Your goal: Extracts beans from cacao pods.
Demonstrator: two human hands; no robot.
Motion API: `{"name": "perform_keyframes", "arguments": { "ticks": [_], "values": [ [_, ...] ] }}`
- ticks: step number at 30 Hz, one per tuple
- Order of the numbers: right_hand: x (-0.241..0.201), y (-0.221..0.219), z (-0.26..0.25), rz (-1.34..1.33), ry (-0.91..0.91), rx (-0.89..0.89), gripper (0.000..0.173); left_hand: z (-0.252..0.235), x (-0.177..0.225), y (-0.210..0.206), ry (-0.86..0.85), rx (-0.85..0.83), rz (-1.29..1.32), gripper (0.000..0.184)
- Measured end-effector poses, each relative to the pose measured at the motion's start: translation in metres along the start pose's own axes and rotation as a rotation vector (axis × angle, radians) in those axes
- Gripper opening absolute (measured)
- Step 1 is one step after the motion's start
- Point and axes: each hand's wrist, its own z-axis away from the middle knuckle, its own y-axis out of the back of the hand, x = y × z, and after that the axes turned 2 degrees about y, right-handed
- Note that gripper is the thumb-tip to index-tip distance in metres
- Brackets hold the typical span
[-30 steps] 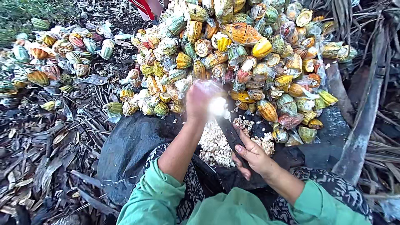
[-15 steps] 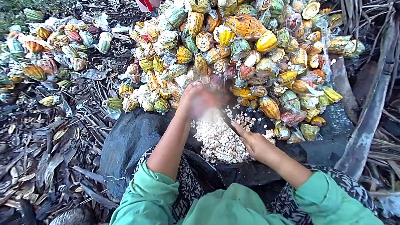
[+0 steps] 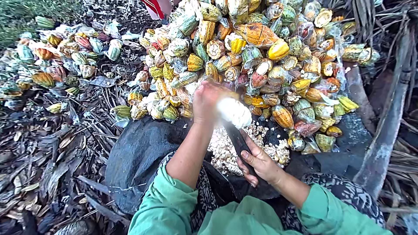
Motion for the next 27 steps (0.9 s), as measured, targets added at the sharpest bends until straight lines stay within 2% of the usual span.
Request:
{"name": "perform_keyframes", "arguments": {
  "ticks": [3,5,6,8,9,10,11,14,16,19,21,23,25,27],
  "values": [
    [-0.012,0.023,0.01,0.214,0.004,-0.102,0.075,-0.014,0.021,0.022,0.028,0.202,0.042,0.047],
    [-0.025,0.038,0.02,0.498,-0.103,-0.085,0.069,-0.024,0.037,0.062,0.086,0.235,0.21,0.062],
    [-0.032,0.047,0.023,0.821,-0.213,-0.062,0.066,-0.026,0.045,0.074,0.112,0.243,0.272,0.075],
    [-0.039,0.052,0.021,1.503,-0.618,-0.077,0.07,-0.026,0.059,0.087,0.118,0.224,0.333,0.078],
    [-0.035,0.055,0.021,1.645,-0.761,-0.066,0.076,-0.025,0.062,0.091,0.111,0.187,0.353,0.076],
    [-0.032,0.055,0.024,1.71,-0.775,-0.048,0.076,-0.024,0.064,0.095,0.108,0.149,0.359,0.073],
    [-0.033,0.053,0.029,1.73,-0.649,-0.016,0.07,-0.025,0.065,0.097,0.104,0.122,0.345,0.068],
    [-0.03,0.047,0.038,1.686,0.08,0.102,0.055,-0.02,0.066,0.078,-0.001,0.157,0.097,0.048],
    [-0.031,0.041,0.033,1.638,0.251,0.079,0.052,-0.017,0.064,0.063,-0.079,0.149,-0.162,0.042],
    [-0.029,0.038,0.022,1.674,0.246,0.08,0.051,-0.015,0.055,0.062,-0.051,-0.026,-0.569,0.029],
    [-0.025,0.039,0.014,1.734,0.247,0.109,0.052,-0.01,0.047,0.056,0.013,-0.162,-0.706,0.031],
    [-0.021,0.045,0.011,1.76,0.265,0.097,0.053,-0.006,0.037,0.05,-0.002,-0.277,-0.806,0.029],
    [-0.026,0.054,0.016,1.784,0.203,0.018,0.058,-0.006,0.032,0.052,-0.126,-0.288,-0.939,0.029],
    [-0.042,0.059,0.024,1.882,-0.058,-0.077,0.066,-0.012,0.035,0.061,-0.313,-0.265,-1.134,0.035]
  ]
}}
